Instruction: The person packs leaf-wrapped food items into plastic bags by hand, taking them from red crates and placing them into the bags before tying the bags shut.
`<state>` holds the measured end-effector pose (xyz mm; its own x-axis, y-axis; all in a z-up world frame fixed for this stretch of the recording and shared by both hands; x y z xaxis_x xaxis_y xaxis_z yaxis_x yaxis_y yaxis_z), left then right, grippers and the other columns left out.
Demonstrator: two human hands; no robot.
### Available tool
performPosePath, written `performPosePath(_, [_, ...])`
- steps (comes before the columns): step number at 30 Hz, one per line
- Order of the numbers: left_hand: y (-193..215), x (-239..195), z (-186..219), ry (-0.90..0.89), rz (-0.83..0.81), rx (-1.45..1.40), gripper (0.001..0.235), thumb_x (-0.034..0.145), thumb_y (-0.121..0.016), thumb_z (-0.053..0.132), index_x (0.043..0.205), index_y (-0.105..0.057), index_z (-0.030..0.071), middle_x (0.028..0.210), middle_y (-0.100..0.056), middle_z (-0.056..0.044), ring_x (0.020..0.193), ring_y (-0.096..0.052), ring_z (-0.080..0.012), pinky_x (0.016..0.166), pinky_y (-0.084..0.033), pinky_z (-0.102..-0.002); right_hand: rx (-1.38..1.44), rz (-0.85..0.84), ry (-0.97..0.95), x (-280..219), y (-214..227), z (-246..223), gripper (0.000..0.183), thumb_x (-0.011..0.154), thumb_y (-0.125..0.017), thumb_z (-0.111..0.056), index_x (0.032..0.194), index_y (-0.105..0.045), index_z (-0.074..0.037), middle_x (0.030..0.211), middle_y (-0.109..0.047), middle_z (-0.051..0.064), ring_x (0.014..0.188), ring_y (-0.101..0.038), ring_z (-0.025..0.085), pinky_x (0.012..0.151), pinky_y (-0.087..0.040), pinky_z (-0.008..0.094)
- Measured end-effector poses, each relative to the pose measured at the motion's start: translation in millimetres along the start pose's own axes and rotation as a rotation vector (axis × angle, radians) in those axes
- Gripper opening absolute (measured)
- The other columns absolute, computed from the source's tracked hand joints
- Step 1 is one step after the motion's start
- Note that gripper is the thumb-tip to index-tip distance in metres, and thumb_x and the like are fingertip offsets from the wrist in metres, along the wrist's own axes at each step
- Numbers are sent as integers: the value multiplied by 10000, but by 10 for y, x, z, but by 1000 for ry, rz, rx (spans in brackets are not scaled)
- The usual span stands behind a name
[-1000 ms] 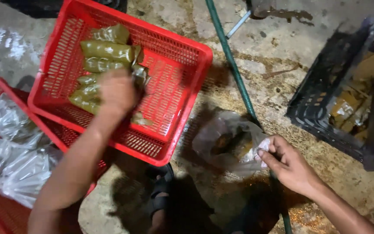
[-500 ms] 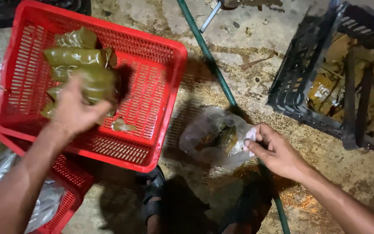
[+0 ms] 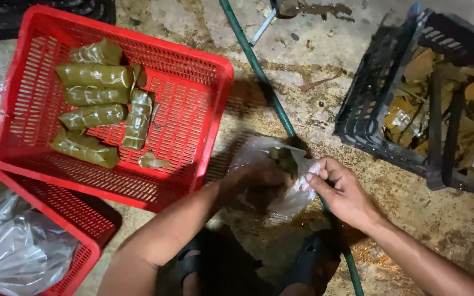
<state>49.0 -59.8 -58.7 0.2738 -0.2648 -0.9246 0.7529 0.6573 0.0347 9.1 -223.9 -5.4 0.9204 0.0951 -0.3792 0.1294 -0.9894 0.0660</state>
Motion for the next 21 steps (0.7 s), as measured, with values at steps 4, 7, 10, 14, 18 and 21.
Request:
performPosePath(4, [422, 627, -178, -549, 869, 389, 656, 906, -540, 423, 1463, -438, 92, 1091, -578, -210, 987, -515, -352, 877, -385, -390, 21, -33, 30, -31, -25, -80, 49, 970, -623, -48, 965, -647, -6, 689, -734, 105, 677, -616, 172, 726, -519, 362])
performPosePath(7, [322, 716, -449, -1032, 1622, 718, 542, 956, -450, 507, 1368, -565, 174, 851, -557, -130, 677, -496, -299, 618, -387, -372, 4, -66, 37, -20, -40, -105, 65, 961, -624, -52, 958, -653, 6, 682, -737, 129, 640, -637, 219, 724, -535, 387])
performPosePath(10, [738, 43, 73, -765, 1184, 661, 609, 857, -536, 589, 1218, -680, 120, 925, -639, -164, 829, -582, -346, 739, -462, -466, -80, -134, 43, -36, -118, -229, 41, 922, -648, -25, 936, -647, 13, 661, -697, 132, 628, -625, 242, 709, -536, 416])
performPosePath(14, [467, 361, -111, -247, 360, 469, 820, 690, -715, 678, 1253, -665, 85, 1211, -710, -206, 1195, -656, -407, 1031, -520, -563, -190, -241, -83, -87, -227, -299, 46, 931, -657, -58, 942, -671, -16, 698, -767, 145, 627, -703, 256, 751, -572, 424])
performPosePath(18, [337, 50, 248, -324, 289, 676, 901, 728, -666, 683, 1415, -599, 105, 1181, -737, -217, 1179, -679, -379, 1010, -552, -498, -218, -231, -82, -95, -220, -316, 62, 922, -666, -35, 975, -649, -6, 709, -722, 133, 655, -706, 250, 761, -572, 438])
performPosePath(21, [343, -30, 370, -307, 210, 525, 835, 703, -642, 715, 1321, -677, 156, 1227, -734, -151, 1230, -653, -349, 1067, -512, -488, -258, -241, -98, -88, -193, -307, 82, 931, -658, -41, 1009, -645, -17, 754, -772, 173, 689, -727, 266, 806, -579, 457])
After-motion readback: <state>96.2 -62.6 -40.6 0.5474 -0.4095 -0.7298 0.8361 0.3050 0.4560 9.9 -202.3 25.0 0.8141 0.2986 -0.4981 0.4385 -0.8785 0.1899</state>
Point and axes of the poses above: each hand's wrist, its own x-axis towards the middle knuckle, its own y-axis out of the back of the hand, z = x × y, the point moved 8 cm from there along x, towards the middle knuckle
